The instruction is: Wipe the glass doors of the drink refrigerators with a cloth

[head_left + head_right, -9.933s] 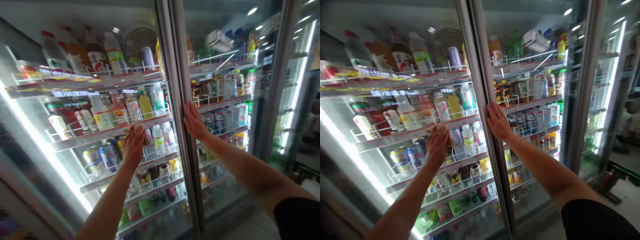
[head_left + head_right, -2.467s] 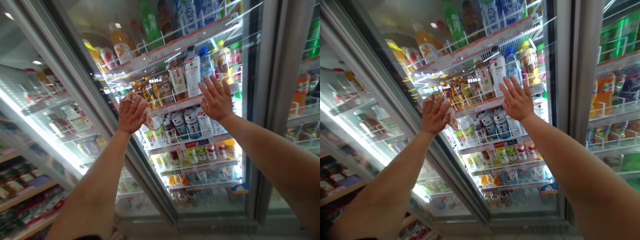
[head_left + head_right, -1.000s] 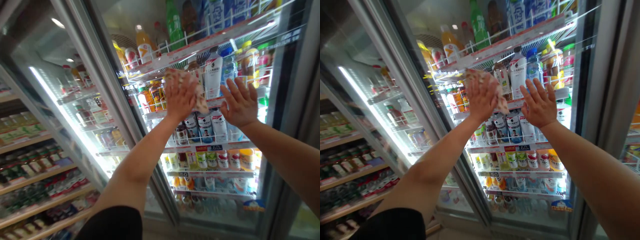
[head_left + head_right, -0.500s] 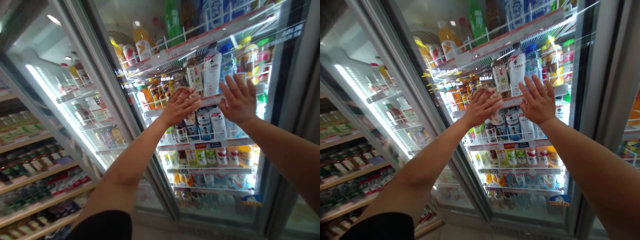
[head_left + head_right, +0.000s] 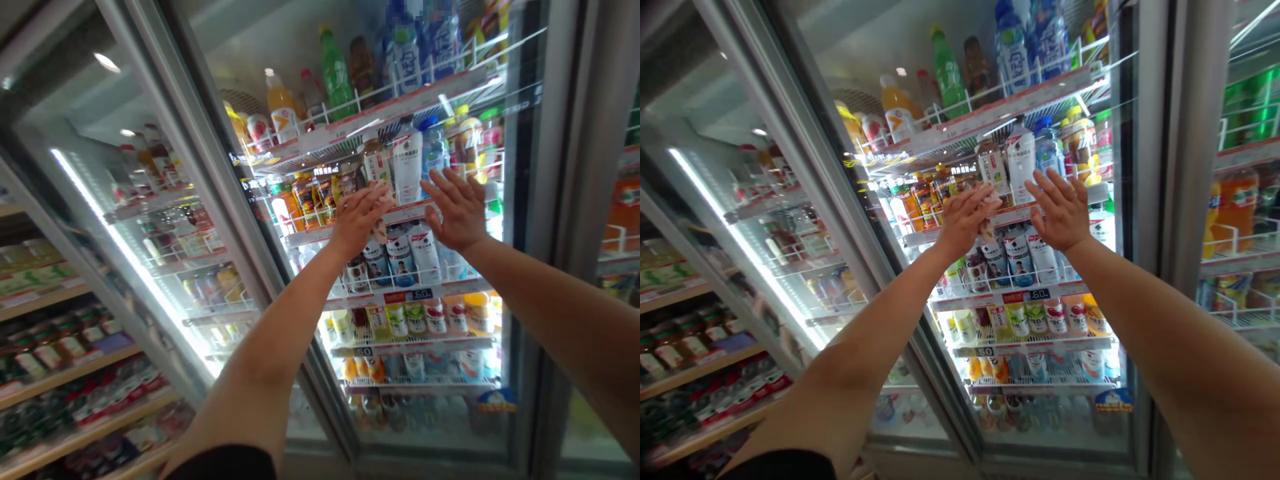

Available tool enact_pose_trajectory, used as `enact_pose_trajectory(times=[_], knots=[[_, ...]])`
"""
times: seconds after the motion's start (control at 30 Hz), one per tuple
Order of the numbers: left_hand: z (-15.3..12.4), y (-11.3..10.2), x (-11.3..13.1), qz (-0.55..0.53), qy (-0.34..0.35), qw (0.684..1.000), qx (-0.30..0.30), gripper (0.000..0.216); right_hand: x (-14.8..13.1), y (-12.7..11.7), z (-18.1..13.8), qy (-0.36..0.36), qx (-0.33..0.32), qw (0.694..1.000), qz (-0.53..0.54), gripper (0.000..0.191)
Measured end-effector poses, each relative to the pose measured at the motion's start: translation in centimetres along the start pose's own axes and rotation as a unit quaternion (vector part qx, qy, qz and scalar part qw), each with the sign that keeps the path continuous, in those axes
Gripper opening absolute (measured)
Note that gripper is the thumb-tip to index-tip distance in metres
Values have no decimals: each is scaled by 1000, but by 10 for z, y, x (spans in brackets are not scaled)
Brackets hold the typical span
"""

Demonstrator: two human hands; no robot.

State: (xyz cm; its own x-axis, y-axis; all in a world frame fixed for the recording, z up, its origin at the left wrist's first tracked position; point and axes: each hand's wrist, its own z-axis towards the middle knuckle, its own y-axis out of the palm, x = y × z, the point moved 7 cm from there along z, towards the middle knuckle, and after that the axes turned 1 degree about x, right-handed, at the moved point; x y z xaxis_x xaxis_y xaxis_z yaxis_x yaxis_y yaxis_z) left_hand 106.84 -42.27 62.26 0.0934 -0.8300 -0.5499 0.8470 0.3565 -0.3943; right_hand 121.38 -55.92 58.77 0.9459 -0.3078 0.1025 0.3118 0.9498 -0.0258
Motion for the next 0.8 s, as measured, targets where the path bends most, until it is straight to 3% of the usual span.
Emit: enact_pose_trajectory(times=[0.13, 0.23, 0.27, 0.37, 0.47, 0.53, 0.63, 0.7, 0.8], knots=[[4, -2, -10, -43, -65, 996, 38, 64, -33, -11, 15, 43, 66, 996, 32, 36], [6, -11, -16, -88, -90, 988, 85, 74, -94, -1, 28, -29, 43, 989, 139, 36], [3, -16, -18, -95, -90, 986, 101, 75, -112, 6, 31, -39, 23, 983, 177, 38], [-22, -32, -22, -76, -23, 993, 93, 76, -137, 29, 39, 50, 12, 976, 210, 41], [-64, -47, -36, -6, 40, 998, 45, 70, -143, 47, 45, 120, 3, 977, 179, 45], [-90, -58, -62, 37, -26, 997, 65, 64, -147, 53, 52, 113, -17, 981, 155, 42], [-118, -60, -100, 66, -155, 982, 86, 65, -151, 58, 68, 34, -53, 989, 135, 36], [-126, -51, -111, 62, -198, 976, 73, 69, -146, 56, 81, -19, -59, 990, 130, 45], [-128, -40, -112, 70, -214, 972, 67, 67, -118, 48, 103, -38, -37, 992, 116, 57]])
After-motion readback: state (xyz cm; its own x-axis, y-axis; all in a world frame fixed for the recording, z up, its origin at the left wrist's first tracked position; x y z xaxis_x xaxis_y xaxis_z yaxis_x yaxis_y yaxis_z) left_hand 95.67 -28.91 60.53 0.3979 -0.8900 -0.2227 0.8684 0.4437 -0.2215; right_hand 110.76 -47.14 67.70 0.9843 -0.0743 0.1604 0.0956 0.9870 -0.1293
